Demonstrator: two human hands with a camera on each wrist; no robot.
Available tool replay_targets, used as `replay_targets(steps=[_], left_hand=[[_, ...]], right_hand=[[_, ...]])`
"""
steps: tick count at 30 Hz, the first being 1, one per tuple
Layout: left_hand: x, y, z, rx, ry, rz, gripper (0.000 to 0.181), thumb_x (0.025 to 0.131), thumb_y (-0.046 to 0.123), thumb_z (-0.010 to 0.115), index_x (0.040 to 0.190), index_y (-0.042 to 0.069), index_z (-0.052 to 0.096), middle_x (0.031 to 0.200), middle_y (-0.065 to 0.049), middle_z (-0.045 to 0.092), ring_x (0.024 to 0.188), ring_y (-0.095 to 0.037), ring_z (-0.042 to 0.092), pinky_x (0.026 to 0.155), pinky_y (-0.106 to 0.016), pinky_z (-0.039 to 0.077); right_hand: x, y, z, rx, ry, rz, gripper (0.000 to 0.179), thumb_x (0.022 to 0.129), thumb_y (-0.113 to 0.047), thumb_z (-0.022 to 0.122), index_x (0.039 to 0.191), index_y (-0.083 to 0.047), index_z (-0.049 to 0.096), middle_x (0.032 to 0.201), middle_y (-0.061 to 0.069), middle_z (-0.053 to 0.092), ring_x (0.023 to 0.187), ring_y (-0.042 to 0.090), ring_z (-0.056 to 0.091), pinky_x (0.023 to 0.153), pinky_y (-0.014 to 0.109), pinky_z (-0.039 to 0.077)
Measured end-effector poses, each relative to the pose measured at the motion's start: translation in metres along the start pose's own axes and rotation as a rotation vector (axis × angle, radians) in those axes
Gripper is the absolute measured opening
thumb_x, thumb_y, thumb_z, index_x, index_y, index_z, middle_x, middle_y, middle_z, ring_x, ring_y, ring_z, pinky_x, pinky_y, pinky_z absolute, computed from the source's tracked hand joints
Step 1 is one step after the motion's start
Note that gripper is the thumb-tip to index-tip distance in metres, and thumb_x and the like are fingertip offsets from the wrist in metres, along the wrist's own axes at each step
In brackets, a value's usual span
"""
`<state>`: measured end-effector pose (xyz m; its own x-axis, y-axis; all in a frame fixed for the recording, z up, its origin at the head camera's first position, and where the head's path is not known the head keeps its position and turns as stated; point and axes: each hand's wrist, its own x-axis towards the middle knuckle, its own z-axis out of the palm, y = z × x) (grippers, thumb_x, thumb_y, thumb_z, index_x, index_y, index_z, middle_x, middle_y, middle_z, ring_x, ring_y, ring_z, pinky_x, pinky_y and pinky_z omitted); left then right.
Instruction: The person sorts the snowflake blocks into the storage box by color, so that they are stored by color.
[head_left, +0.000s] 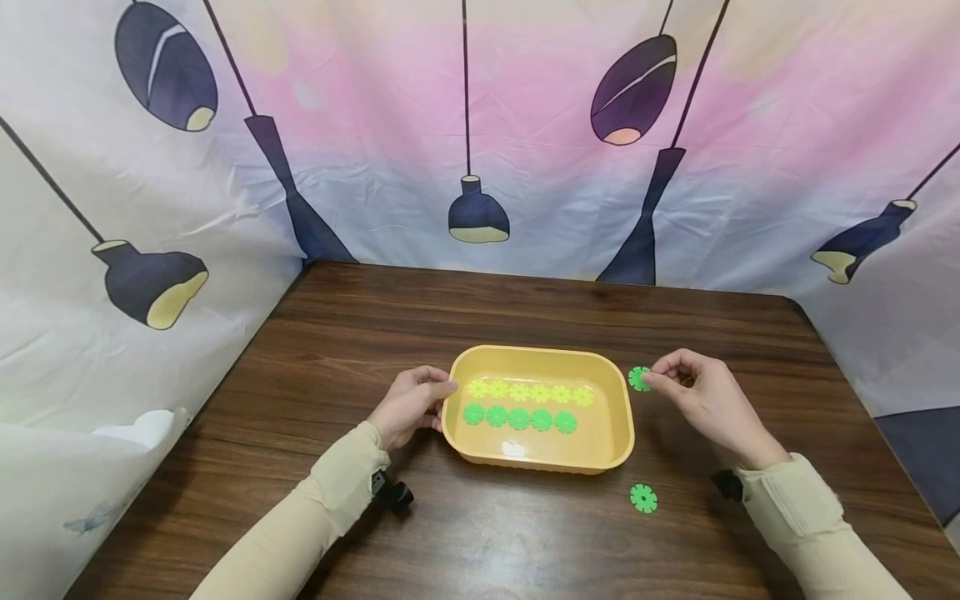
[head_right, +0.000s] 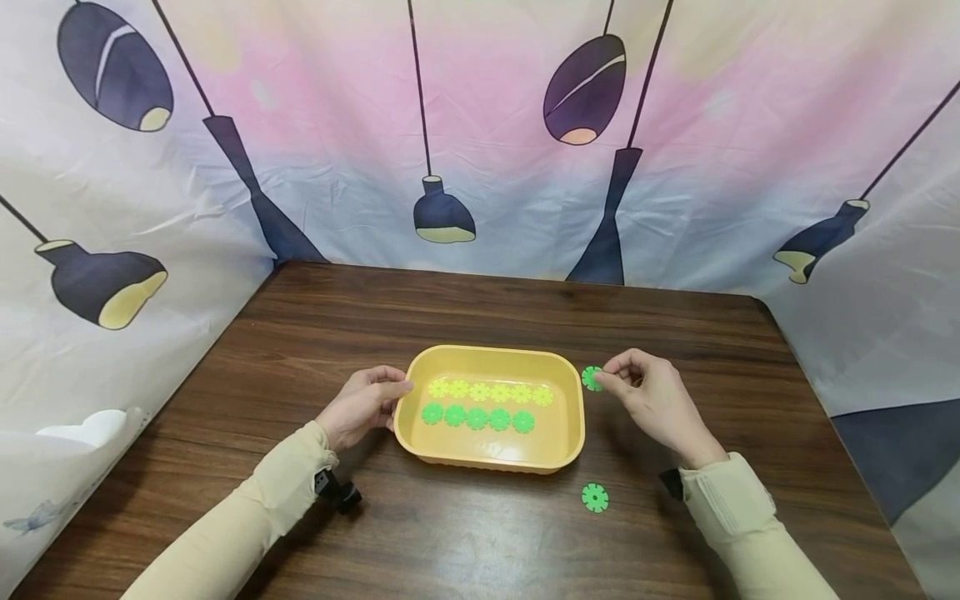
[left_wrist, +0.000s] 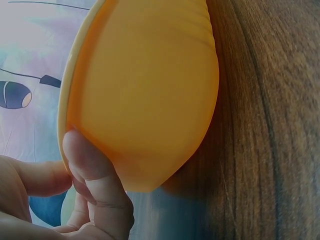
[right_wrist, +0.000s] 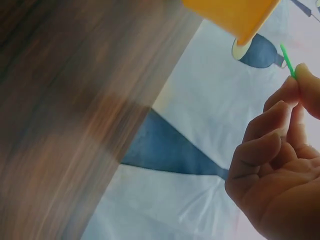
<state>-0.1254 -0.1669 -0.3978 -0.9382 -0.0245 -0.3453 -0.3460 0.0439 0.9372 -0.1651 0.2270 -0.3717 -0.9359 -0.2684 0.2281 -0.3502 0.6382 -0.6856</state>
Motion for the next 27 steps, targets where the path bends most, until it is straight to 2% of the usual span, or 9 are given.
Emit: replay_targets(steps=[7, 12, 15, 21, 24, 27], left_hand=[[0.000, 0.000, 0.000, 0.004, -0.005, 0.000, 0.025, 0.093, 0.011, 0.062, 0.111, -0.002, 0.052, 0.078, -0.009, 0.055, 0.056, -0.015, 0.051, 0.047, -0.026, 0.049], [0.000, 0.001, 0.000, -0.001, -0.005, -0.002, 0.024, 0.092, 0.010, 0.062, 0.111, -0.002, 0.052, 0.078, -0.010, 0.055, 0.056, -0.016, 0.052, 0.047, -0.027, 0.049], [-0.001, 0.001, 0.000, -0.004, -0.003, -0.003, 0.023, 0.093, 0.010, 0.061, 0.110, -0.002, 0.052, 0.078, -0.010, 0.055, 0.056, -0.016, 0.051, 0.047, -0.027, 0.049], [-0.002, 0.001, 0.001, 0.000, 0.006, -0.011, 0.024, 0.092, 0.010, 0.062, 0.110, -0.002, 0.052, 0.078, -0.010, 0.055, 0.056, -0.016, 0.051, 0.047, -0.027, 0.049], [-0.002, 0.000, 0.001, 0.006, 0.011, -0.014, 0.024, 0.092, 0.010, 0.062, 0.110, -0.002, 0.052, 0.078, -0.009, 0.055, 0.057, -0.016, 0.051, 0.047, -0.027, 0.049], [0.000, 0.000, 0.001, 0.007, 0.014, -0.008, 0.024, 0.092, 0.011, 0.062, 0.110, -0.002, 0.052, 0.077, -0.009, 0.054, 0.057, -0.016, 0.051, 0.047, -0.026, 0.049]], right_hand=[[0.007, -0.007, 0.008, 0.067, -0.015, -0.011, 0.020, 0.091, -0.035, 0.069, 0.094, -0.016, 0.066, 0.083, 0.006, 0.066, 0.068, 0.017, 0.052, 0.053, 0.024, 0.041], [0.010, -0.015, 0.015, 0.064, -0.072, -0.011, 0.018, 0.092, -0.033, 0.068, 0.095, -0.016, 0.066, 0.085, 0.006, 0.066, 0.068, 0.019, 0.052, 0.054, 0.025, 0.043], [0.011, -0.020, 0.021, 0.038, -0.122, -0.047, 0.014, 0.092, -0.028, 0.069, 0.094, -0.015, 0.065, 0.083, 0.006, 0.065, 0.067, 0.018, 0.053, 0.054, 0.025, 0.043], [0.010, -0.030, 0.035, -0.091, -0.212, -0.188, 0.008, 0.088, -0.012, 0.073, 0.088, -0.013, 0.065, 0.078, -0.004, 0.063, 0.072, 0.012, 0.052, 0.060, 0.025, 0.047], [0.009, -0.034, 0.041, -0.196, -0.215, -0.260, 0.013, 0.084, -0.011, 0.077, 0.082, -0.016, 0.065, 0.075, -0.011, 0.061, 0.074, 0.011, 0.048, 0.069, 0.029, 0.040], [0.009, -0.037, 0.047, -0.292, -0.217, -0.314, 0.018, 0.080, -0.012, 0.080, 0.077, -0.020, 0.064, 0.073, -0.015, 0.058, 0.072, 0.011, 0.043, 0.071, 0.033, 0.028]])
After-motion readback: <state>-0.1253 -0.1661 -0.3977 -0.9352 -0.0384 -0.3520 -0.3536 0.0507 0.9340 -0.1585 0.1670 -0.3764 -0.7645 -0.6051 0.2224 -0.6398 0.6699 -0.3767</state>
